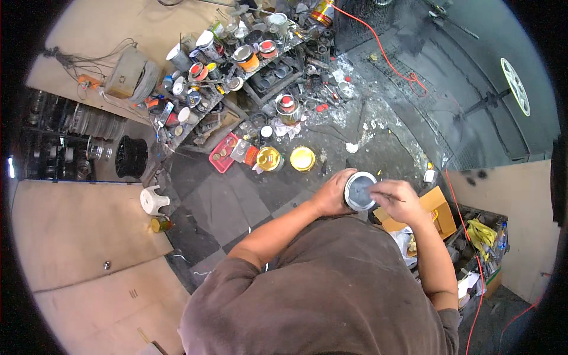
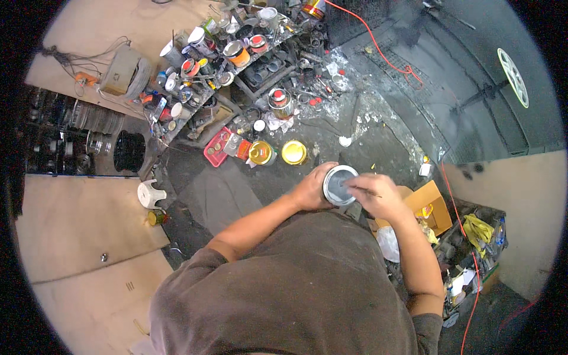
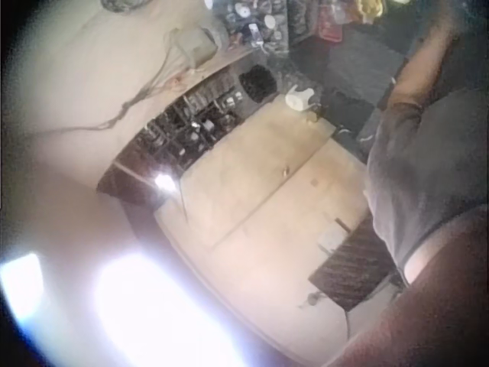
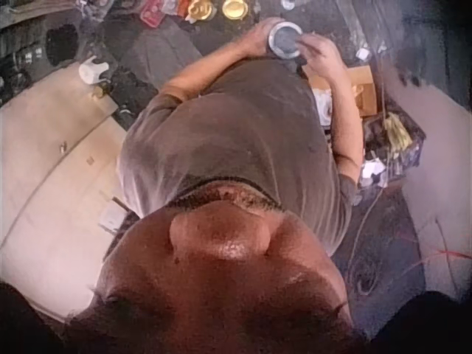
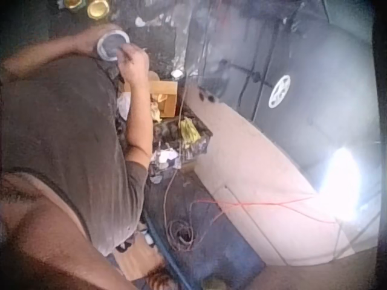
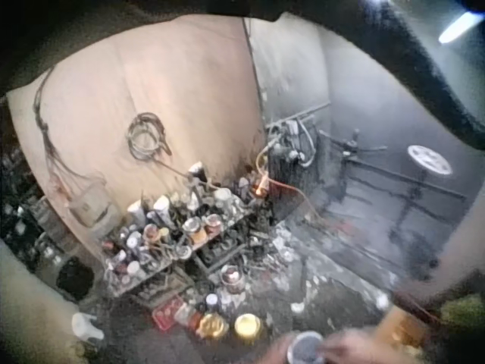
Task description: The person opens paint cans, stirs paint in a container using a stick, and pours the paint through a paper filter into a cup. The person caps the containers and picks up a spray gun.
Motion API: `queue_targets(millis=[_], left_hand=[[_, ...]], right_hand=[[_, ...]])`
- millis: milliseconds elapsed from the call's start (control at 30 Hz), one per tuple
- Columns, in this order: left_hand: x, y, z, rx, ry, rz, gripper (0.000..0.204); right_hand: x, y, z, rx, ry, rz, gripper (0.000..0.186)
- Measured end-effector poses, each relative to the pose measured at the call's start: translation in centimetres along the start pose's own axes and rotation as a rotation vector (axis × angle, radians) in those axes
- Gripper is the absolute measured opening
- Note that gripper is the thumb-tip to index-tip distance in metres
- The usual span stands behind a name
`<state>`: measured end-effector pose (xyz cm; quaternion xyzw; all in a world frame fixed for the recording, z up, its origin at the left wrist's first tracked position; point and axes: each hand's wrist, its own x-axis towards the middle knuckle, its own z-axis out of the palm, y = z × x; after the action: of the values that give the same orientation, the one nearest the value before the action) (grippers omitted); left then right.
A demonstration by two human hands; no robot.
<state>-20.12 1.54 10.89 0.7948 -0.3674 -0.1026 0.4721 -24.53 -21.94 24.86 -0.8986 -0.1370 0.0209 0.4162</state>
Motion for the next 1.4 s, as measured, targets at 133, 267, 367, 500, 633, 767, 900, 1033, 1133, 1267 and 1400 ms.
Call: queue_targets(millis=[133, 267, 367, 500, 633, 767, 900, 1033, 1133, 1267, 1400], left_hand=[[0.2, 0.7, 0.6, 0.022, -0.013, -0.019, 0.116], [1.1, 2.1, 1.8, 0.051, -0.011, -0.033, 0.114], [1.6, 3.0, 2.8, 0.056, 0.037, -0.041, 0.113], [1.8, 4.6, 4.3, 0.068, 0.057, -0.065, 0.112], [1.4, 6.0, 5.8, 0.071, 0.072, -0.154, 0.111], [0.3, 6.9, 7.3, 0.068, 0.101, -0.223, 0.112], [-0.3, 7.8, 8.6, 0.045, 0.170, -0.258, 0.111], [-1.2, 7.9, 8.9, 0.049, 0.204, -0.279, 0.112], [-1.4, 8.0, 8.8, 0.047, 0.208, -0.293, 0.110], [-0.6, 7.5, 8.2, 0.077, 0.208, -0.270, 0.108], [-0.7, 6.7, 7.0, 0.058, 0.200, -0.279, 0.110]], right_hand=[[-1.0, 0.7, -1.1, 0.153, -0.210, 0.034, 0.009], [-1.6, 1.7, -2.0, -0.025, 0.006, 0.092, 0.013], [-2.9, 2.0, -2.6, 0.212, -0.167, 0.016, 0.012], [-3.3, 1.7, -5.3, -0.113, -0.120, 0.215, 0.016], [-4.3, 3.8, -4.3, 0.228, -0.113, 0.034, 0.019], [-4.6, 4.1, -6.4, -0.083, -0.326, 0.095, 0.016], [-4.9, 5.4, -5.4, 0.209, -0.145, -0.008, 0.017], [-4.9, 5.0, -6.3, 0.181, -0.472, 0.069, 0.017], [-4.1, 5.1, -6.1, 0.014, -0.270, 0.013, 0.016], [-4.1, 6.0, -4.8, 0.215, -0.348, -0.045, 0.018], [-3.1, 3.9, -6.9, -0.051, -0.395, -0.016, 0.018]])
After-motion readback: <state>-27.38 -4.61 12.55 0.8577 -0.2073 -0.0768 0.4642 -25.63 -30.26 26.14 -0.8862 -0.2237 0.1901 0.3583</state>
